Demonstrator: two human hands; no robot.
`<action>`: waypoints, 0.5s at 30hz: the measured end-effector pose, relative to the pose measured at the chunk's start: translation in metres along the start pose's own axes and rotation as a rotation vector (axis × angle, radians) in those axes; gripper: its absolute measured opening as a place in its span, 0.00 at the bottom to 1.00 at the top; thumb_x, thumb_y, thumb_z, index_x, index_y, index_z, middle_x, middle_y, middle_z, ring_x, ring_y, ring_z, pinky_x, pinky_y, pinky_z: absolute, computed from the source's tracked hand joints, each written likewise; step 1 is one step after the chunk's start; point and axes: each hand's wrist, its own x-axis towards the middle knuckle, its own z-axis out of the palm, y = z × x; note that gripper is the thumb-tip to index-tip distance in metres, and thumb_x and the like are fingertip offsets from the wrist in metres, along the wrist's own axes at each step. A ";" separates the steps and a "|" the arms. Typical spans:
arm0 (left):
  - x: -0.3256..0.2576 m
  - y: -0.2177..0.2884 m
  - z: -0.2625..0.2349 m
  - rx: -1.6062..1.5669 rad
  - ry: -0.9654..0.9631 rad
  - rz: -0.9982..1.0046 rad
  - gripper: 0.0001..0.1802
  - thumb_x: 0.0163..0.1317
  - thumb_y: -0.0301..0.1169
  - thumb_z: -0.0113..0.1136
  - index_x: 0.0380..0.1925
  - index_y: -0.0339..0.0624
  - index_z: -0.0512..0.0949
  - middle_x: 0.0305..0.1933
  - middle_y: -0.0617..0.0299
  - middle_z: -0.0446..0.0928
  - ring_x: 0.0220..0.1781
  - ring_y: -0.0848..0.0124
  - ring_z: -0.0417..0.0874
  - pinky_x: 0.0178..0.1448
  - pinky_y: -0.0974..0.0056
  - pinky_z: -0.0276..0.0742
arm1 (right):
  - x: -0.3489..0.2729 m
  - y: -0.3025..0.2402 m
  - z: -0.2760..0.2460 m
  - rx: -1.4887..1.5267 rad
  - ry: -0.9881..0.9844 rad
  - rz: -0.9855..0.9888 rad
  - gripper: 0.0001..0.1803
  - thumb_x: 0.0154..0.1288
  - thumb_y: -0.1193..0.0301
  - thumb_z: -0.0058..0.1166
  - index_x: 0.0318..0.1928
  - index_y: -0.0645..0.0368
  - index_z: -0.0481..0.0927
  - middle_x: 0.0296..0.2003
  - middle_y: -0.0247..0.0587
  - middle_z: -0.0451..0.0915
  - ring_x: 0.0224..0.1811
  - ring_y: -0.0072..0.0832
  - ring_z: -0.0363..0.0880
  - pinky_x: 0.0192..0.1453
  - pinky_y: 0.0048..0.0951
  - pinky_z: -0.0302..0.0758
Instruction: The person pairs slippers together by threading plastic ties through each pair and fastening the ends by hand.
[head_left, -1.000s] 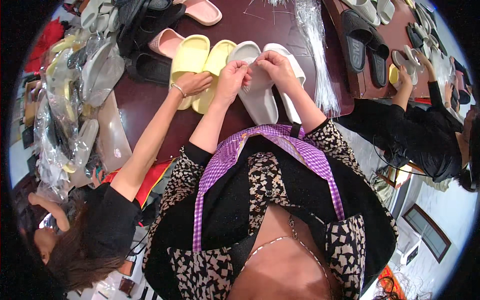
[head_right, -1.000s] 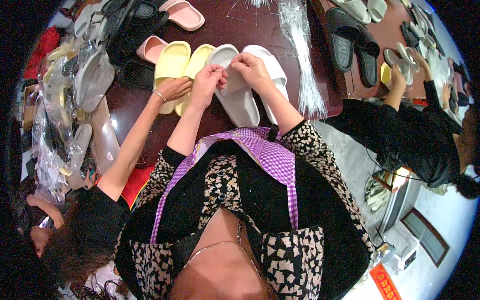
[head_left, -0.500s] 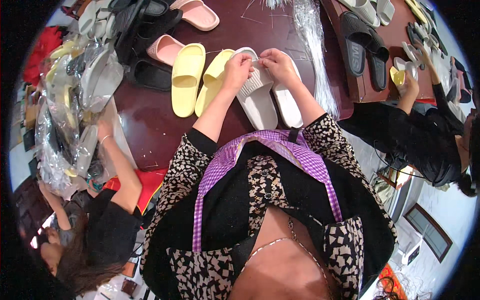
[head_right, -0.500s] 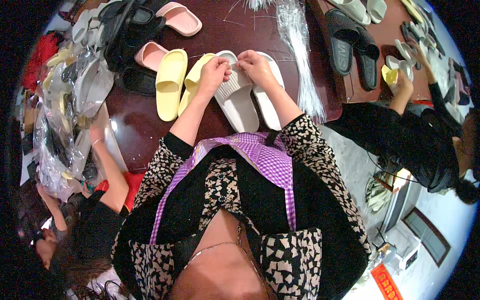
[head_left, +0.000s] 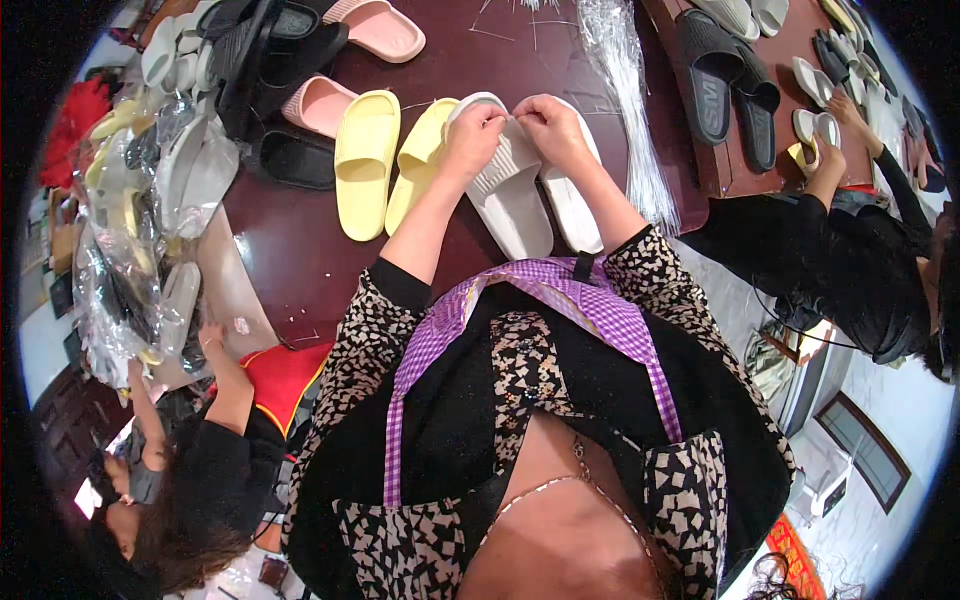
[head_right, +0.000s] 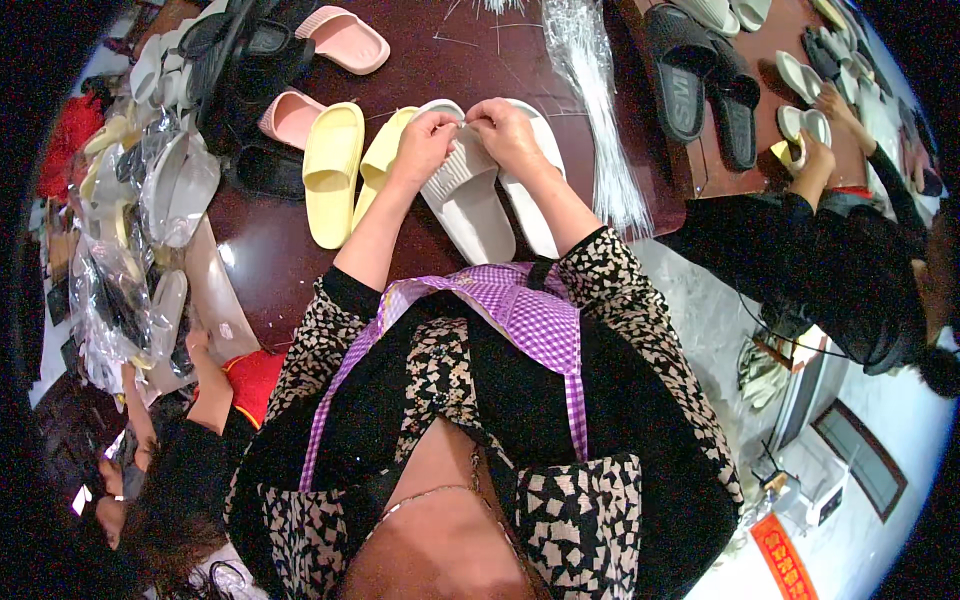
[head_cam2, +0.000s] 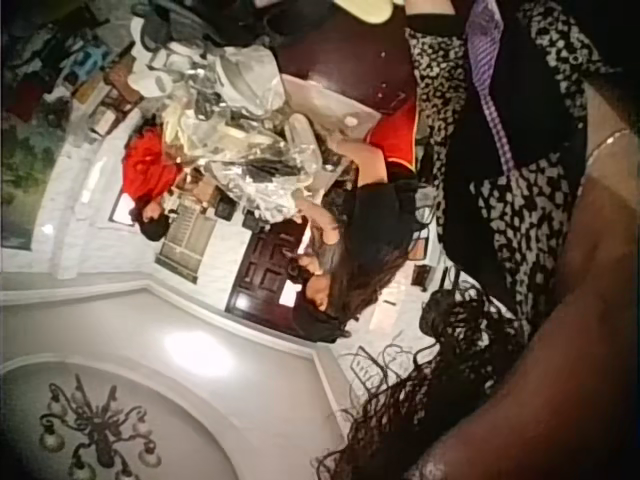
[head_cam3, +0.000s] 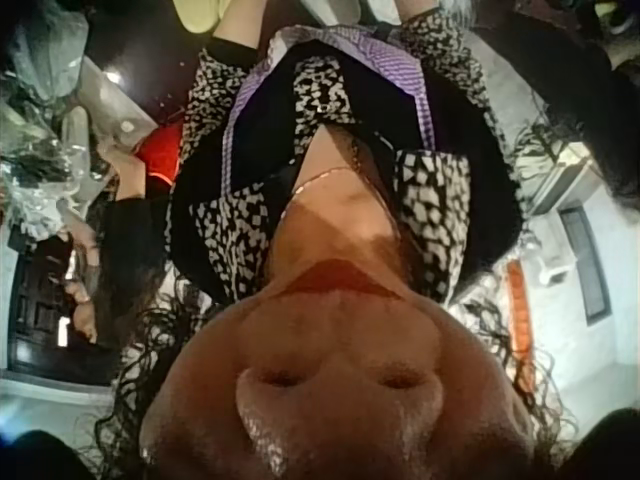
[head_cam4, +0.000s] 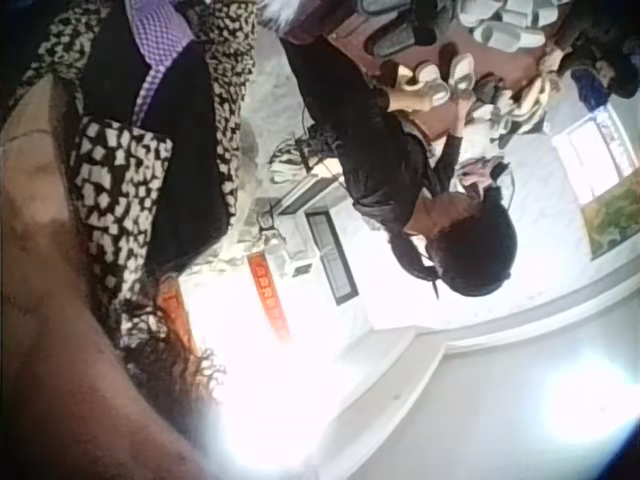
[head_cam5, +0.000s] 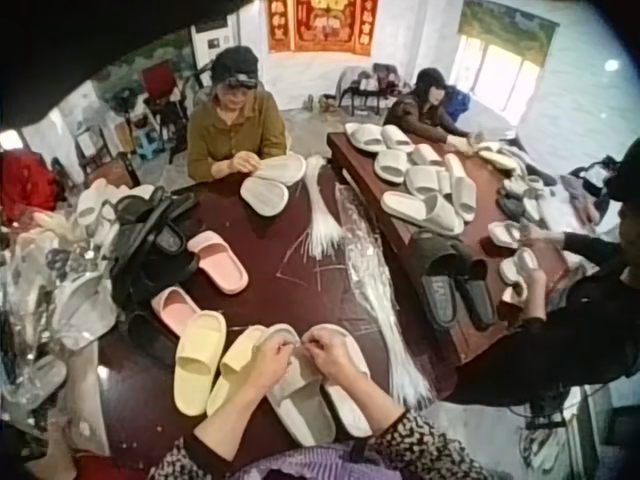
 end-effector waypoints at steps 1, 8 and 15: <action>0.002 -0.002 0.000 0.006 -0.018 0.015 0.07 0.60 0.27 0.53 0.34 0.36 0.78 0.25 0.67 0.75 0.23 0.81 0.73 0.25 0.75 0.70 | 0.000 -0.001 -0.001 -0.012 0.006 -0.036 0.04 0.54 0.77 0.54 0.32 0.60 0.79 0.30 0.43 0.78 0.35 0.34 0.78 0.40 0.30 0.74; 0.006 -0.001 -0.003 -0.010 -0.136 0.050 0.06 0.60 0.27 0.53 0.33 0.37 0.78 0.24 0.69 0.74 0.23 0.83 0.71 0.26 0.75 0.68 | -0.001 -0.002 -0.008 -0.075 -0.012 -0.111 0.04 0.54 0.80 0.53 0.31 0.61 0.79 0.31 0.40 0.77 0.37 0.32 0.77 0.43 0.28 0.73; 0.005 0.000 -0.008 0.004 -0.213 0.044 0.07 0.60 0.28 0.53 0.32 0.37 0.78 0.24 0.70 0.73 0.23 0.83 0.69 0.27 0.74 0.66 | -0.002 0.000 -0.008 -0.057 -0.010 -0.135 0.05 0.54 0.81 0.54 0.31 0.59 0.79 0.31 0.39 0.77 0.36 0.32 0.77 0.42 0.28 0.73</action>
